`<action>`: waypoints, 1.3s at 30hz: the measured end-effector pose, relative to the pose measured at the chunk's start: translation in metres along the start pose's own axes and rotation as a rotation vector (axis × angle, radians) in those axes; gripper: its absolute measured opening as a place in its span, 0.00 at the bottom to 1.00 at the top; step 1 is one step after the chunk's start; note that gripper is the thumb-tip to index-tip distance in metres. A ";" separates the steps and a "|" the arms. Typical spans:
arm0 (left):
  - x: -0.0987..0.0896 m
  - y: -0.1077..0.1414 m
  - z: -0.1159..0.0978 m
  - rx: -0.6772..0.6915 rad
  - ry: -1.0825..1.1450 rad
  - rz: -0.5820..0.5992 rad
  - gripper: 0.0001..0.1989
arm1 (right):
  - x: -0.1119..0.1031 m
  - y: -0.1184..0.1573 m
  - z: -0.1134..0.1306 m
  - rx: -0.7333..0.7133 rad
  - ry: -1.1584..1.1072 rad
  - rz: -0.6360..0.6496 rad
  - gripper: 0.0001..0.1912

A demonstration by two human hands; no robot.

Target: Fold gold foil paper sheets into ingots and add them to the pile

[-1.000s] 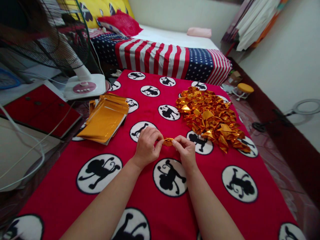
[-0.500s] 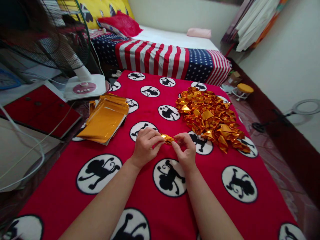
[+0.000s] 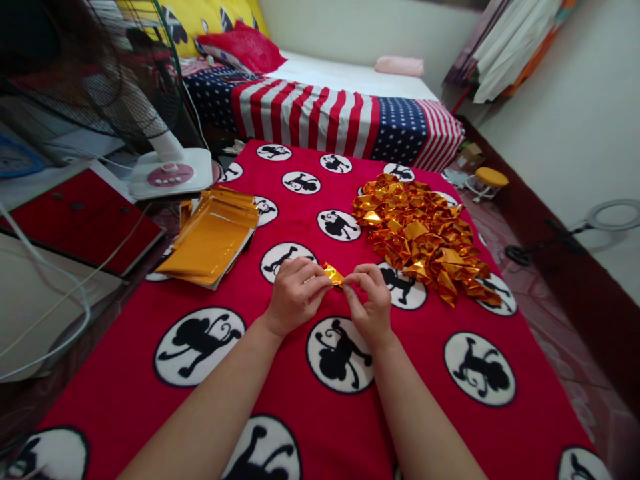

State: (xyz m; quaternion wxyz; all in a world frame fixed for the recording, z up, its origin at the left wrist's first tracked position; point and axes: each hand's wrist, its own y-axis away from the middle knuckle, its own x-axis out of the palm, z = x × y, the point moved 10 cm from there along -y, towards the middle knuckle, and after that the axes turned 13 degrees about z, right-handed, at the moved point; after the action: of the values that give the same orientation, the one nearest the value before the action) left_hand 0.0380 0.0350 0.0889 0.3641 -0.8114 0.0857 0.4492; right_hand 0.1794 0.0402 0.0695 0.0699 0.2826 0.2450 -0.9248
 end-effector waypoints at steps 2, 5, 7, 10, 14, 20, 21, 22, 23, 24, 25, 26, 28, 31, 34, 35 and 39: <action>-0.002 0.000 0.001 -0.010 0.022 -0.018 0.05 | -0.002 0.001 0.001 0.003 -0.023 -0.026 0.05; -0.008 0.003 0.015 -0.090 0.221 -0.125 0.04 | -0.008 0.003 -0.002 0.028 -0.103 -0.106 0.08; -0.005 0.009 0.036 -0.205 0.473 -0.220 0.03 | -0.010 0.005 -0.008 0.058 -0.173 -0.151 0.12; 0.019 0.021 0.070 -0.437 0.909 -0.314 0.07 | -0.006 0.007 -0.019 0.120 -0.279 -0.180 0.15; 0.053 0.028 0.083 -0.610 1.331 -0.324 0.17 | 0.007 0.008 -0.030 0.172 -0.450 -0.156 0.17; 0.068 0.021 0.067 -0.631 1.470 -0.173 0.19 | 0.020 0.008 -0.030 0.201 -0.648 -0.107 0.19; 0.070 0.020 0.066 -0.629 1.467 -0.148 0.19 | 0.019 0.009 -0.030 0.204 -0.657 -0.117 0.19; 0.071 0.020 0.065 -0.626 1.458 -0.131 0.18 | 0.018 0.009 -0.030 0.205 -0.665 -0.129 0.18; 0.072 0.020 0.065 -0.620 1.445 -0.118 0.18 | 0.017 0.010 -0.030 0.204 -0.672 -0.142 0.17; 0.072 0.020 0.065 -0.614 1.430 -0.106 0.17 | 0.015 0.010 -0.030 0.201 -0.677 -0.153 0.16; 0.072 0.019 0.065 -0.610 1.413 -0.096 0.17 | 0.014 0.010 -0.029 0.197 -0.679 -0.162 0.15; 0.072 0.019 0.066 -0.609 1.396 -0.087 0.16 | 0.013 0.010 -0.029 0.193 -0.677 -0.170 0.13; 0.072 0.019 0.068 -0.621 1.361 -0.078 0.15 | 0.010 0.010 -0.029 0.194 -0.651 -0.185 0.10; 0.072 0.020 0.069 -0.647 1.316 -0.064 0.15 | 0.004 0.011 -0.033 0.217 -0.589 -0.219 0.08; 0.074 0.021 0.069 -0.650 1.290 -0.030 0.14 | -0.003 0.014 -0.042 0.253 -0.507 -0.266 0.07; 0.075 0.021 0.068 -0.644 1.290 -0.016 0.15 | -0.006 0.015 -0.045 0.267 -0.462 -0.281 0.06; 0.079 0.022 0.065 -0.638 1.298 0.051 0.18 | -0.011 0.018 -0.052 0.295 -0.279 -0.297 0.06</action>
State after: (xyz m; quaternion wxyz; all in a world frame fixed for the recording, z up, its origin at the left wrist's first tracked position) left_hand 0.0305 0.0776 -0.0061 -0.0253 -0.9791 0.1682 -0.1119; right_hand 0.2184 0.0497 0.0305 -0.0759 0.1200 0.1341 -0.9808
